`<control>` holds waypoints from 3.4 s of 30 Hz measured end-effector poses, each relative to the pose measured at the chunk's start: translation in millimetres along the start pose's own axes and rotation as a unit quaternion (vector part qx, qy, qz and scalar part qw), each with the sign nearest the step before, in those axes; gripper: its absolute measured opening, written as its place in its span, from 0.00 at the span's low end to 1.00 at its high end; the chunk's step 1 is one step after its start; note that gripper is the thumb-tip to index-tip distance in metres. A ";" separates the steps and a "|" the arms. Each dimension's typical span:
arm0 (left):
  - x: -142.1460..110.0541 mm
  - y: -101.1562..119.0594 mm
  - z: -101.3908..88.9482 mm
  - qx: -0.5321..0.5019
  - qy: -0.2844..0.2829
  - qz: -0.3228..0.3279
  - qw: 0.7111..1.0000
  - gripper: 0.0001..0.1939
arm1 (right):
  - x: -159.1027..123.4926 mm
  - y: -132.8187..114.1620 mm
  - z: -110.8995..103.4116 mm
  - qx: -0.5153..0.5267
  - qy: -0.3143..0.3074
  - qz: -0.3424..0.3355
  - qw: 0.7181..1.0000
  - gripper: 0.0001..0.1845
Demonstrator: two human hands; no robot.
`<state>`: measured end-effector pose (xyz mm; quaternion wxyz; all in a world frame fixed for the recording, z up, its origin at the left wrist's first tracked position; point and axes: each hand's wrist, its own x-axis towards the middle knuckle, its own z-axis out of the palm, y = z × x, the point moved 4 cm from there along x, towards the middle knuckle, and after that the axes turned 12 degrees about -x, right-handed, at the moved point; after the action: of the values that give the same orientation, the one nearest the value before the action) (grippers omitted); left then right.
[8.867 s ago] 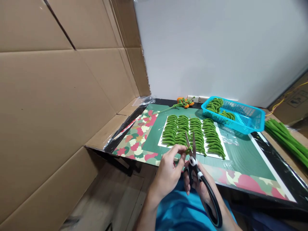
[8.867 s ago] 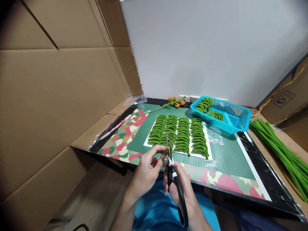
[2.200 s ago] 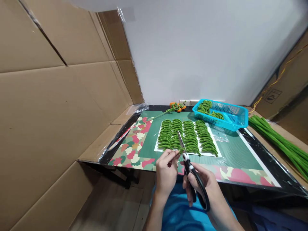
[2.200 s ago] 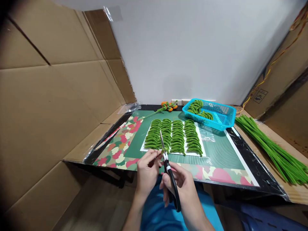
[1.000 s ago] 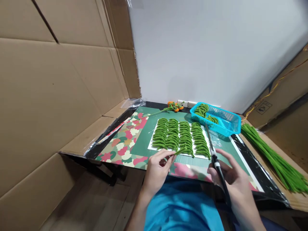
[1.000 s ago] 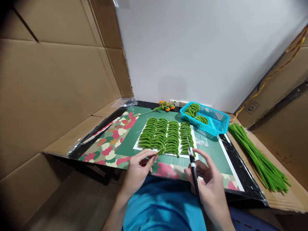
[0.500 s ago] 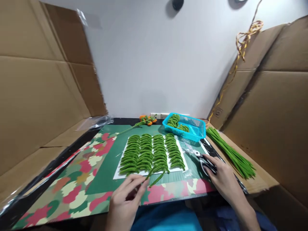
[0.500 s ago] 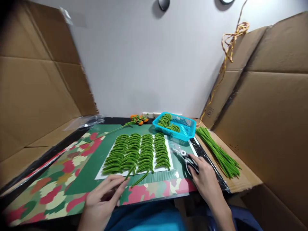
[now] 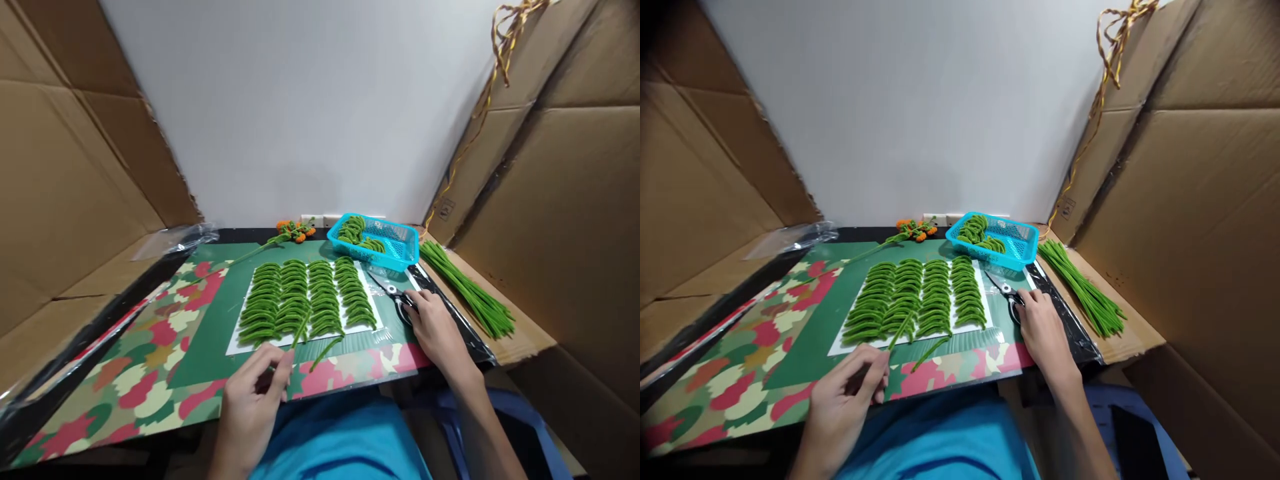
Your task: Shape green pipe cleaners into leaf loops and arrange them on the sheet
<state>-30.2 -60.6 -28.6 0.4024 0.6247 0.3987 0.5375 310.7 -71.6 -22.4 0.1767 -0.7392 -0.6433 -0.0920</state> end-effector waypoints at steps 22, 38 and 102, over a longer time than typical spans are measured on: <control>-10.4 18.9 9.3 0.074 -0.083 0.030 0.993 0.17 | -16.9 -105.4 18.4 0.183 -0.077 -0.237 0.951 0.08; 0.8 -8.1 11.1 0.117 -0.039 0.079 0.989 0.12 | -9.5 -117.1 4.6 0.236 -0.078 -0.225 0.942 0.11; -11.7 -7.8 -6.6 -0.132 0.133 -0.118 0.975 0.23 | -30.3 -152.9 8.3 0.526 -0.014 -0.106 0.844 0.08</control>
<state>-38.5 -68.2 -39.3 0.4849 0.4376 0.4453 0.6125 154.8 -79.5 -19.2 0.5192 -0.4636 -0.6723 0.2522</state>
